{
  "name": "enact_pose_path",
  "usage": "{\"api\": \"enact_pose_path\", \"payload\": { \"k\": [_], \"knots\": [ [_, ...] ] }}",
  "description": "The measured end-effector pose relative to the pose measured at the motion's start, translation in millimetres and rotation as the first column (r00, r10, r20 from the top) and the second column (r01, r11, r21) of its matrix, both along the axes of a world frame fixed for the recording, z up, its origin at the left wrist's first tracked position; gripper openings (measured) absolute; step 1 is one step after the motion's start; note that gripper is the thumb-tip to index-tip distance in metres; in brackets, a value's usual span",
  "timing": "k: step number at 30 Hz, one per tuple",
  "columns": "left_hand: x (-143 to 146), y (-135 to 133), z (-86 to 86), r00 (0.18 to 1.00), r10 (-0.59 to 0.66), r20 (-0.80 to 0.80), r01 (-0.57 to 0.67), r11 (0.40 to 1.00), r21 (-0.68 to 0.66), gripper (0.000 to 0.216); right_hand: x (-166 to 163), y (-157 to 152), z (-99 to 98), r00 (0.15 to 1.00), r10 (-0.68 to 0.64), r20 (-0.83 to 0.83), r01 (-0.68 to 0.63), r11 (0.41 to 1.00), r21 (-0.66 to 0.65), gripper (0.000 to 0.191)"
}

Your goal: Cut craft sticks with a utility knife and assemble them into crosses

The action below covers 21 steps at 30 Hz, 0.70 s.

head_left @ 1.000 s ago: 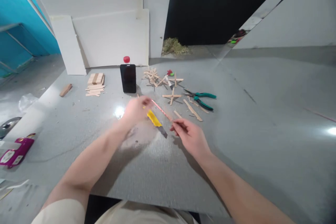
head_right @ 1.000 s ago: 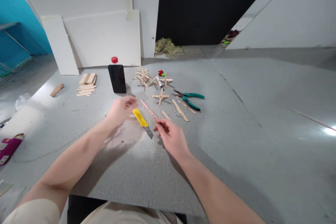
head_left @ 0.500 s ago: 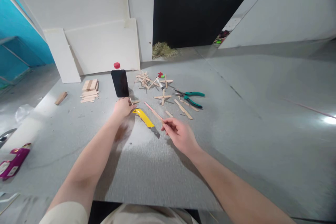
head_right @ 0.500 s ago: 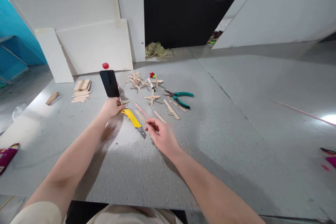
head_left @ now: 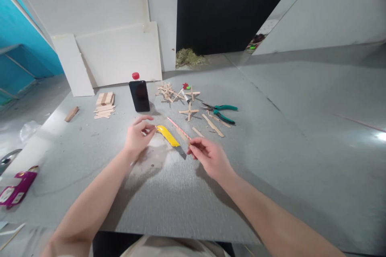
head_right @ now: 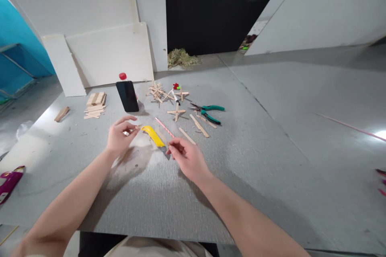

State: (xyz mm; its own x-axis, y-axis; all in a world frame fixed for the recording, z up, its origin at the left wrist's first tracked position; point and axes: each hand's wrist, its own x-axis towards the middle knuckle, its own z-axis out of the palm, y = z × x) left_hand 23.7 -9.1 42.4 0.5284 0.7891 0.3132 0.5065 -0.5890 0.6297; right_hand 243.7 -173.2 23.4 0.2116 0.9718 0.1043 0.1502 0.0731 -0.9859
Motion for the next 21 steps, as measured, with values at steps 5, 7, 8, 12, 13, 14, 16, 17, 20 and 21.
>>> {"api": "enact_pose_path", "payload": {
  "k": [5, 7, 8, 12, 13, 14, 16, 17, 20, 21],
  "knots": [
    [1, -42, -11.9, 0.99, -0.1, 0.097, 0.09, 0.991, 0.103, 0.025, -21, -12, 13.4, 0.991, 0.111, -0.07, -0.11, 0.994, 0.018, 0.019],
    [3, -51, -13.6, 0.982, -0.136, 0.134, 0.118, 0.984, 0.131, 0.025, -26, -16, 16.3, 0.988, 0.132, -0.076, -0.13, 0.991, 0.035, 0.016],
    [5, -54, -13.2, 0.977, -0.15, 0.154, 0.129, 0.982, 0.14, 0.025, -28, -18, 17.0, 0.988, 0.137, -0.075, -0.134, 0.99, 0.045, 0.016],
    [13, -66, -7.5, 0.955, -0.192, 0.224, 0.169, 0.978, 0.121, 0.018, -27, -18, 16.7, 0.988, 0.141, -0.055, -0.137, 0.988, 0.071, 0.015],
    [15, -68, -5.8, 0.949, -0.208, 0.238, 0.187, 0.977, 0.107, 0.016, -26, -18, 16.4, 0.988, 0.143, -0.049, -0.139, 0.987, 0.074, 0.015],
    [16, -70, -4.2, 0.942, -0.226, 0.25, 0.209, 0.974, 0.092, 0.014, -26, -18, 16.3, 0.988, 0.146, -0.043, -0.142, 0.987, 0.076, 0.014],
    [19, -72, -2.1, 0.925, -0.268, 0.27, 0.261, 0.963, 0.06, 0.013, -25, -17, 16.8, 0.988, 0.153, -0.028, -0.15, 0.985, 0.081, 0.013],
    [19, -72, -1.7, 0.916, -0.286, 0.282, 0.285, 0.957, 0.045, 0.013, -25, -17, 17.6, 0.988, 0.154, -0.021, -0.152, 0.985, 0.084, 0.013],
    [21, -69, -2.6, 0.89, -0.312, 0.332, 0.334, 0.943, -0.009, 0.012, -23, -18, 20.7, 0.989, 0.146, 0.005, -0.145, 0.984, 0.105, 0.014],
    [21, -68, -3.3, 0.882, -0.313, 0.353, 0.345, 0.938, -0.029, 0.01, -23, -18, 21.8, 0.99, 0.14, 0.019, -0.142, 0.983, 0.113, 0.014]
  ]
}}
